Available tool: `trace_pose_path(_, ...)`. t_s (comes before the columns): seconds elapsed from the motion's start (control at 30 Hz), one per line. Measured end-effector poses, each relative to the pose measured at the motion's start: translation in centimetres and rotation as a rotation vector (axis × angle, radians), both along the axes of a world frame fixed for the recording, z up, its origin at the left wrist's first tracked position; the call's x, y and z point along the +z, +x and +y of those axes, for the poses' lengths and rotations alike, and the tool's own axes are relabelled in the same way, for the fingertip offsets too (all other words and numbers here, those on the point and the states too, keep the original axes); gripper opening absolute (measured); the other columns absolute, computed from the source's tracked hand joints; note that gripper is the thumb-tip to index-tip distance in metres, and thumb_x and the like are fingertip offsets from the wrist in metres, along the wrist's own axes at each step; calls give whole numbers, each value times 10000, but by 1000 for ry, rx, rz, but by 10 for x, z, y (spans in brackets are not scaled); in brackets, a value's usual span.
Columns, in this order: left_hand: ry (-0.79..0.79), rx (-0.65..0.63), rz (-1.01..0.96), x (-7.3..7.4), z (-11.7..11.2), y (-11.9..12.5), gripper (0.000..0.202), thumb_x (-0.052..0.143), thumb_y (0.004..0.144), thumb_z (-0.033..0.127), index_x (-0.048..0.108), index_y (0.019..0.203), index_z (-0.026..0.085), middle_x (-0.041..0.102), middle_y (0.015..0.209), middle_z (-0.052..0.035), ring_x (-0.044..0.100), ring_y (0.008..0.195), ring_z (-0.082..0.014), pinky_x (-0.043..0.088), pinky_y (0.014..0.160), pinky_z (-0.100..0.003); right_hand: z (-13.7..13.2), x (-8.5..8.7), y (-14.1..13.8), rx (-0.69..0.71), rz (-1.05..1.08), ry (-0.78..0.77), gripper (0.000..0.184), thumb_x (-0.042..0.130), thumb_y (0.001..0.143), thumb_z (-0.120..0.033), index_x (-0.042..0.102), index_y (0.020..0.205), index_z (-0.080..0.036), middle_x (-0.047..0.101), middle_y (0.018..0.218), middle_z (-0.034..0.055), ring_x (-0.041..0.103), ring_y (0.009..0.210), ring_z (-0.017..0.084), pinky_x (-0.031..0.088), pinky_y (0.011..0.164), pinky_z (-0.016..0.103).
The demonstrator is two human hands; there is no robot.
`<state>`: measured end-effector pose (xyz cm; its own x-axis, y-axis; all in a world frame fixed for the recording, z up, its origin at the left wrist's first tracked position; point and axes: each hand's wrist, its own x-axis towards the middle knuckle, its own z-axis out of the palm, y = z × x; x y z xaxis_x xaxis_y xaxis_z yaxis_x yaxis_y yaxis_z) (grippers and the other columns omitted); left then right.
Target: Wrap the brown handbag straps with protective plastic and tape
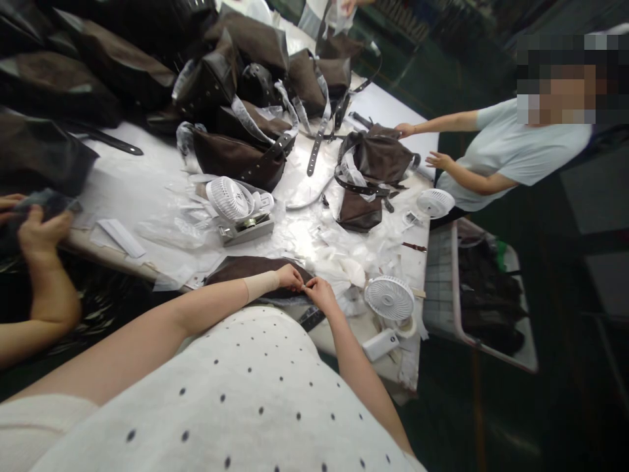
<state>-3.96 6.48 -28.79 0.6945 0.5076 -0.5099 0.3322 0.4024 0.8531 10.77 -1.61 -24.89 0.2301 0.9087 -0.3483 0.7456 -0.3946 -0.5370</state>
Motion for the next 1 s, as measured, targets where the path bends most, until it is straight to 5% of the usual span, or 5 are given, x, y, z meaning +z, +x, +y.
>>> trace_pose_path(0.23,39,9,11,1,-4,1,17,715,619,90,713,620,107,624,496,-15,470,424,-85,374,434,-209,2,-12,12,-99,291,43,250,610,689,-410,652,696,-164,526,491,-39,453,481,126,348,496,258)
trace_pose_path(0.6,228,31,51,19,-15,-1,42,683,683,143,699,708,112,593,522,9,484,455,-94,392,467,-216,4,-9,17,109,164,285,213,542,812,-373,698,803,-228,676,843,15,584,787,166,413,732,277)
trace_pose_path(0.83,959,-225,199,45,-20,1,97,608,777,163,700,746,169,658,776,-70,606,758,-191,445,719,-256,11,-10,21,125,271,215,169,612,769,-365,730,803,-249,717,774,-23,598,720,160,406,661,249)
trace_pose_path(1.0,1113,-460,185,53,-19,2,322,519,849,160,648,1144,165,647,960,-132,615,854,-236,451,769,-295,32,-5,31,219,478,80,169,695,645,-344,738,683,-186,670,610,-20,533,590,131,394,602,245)
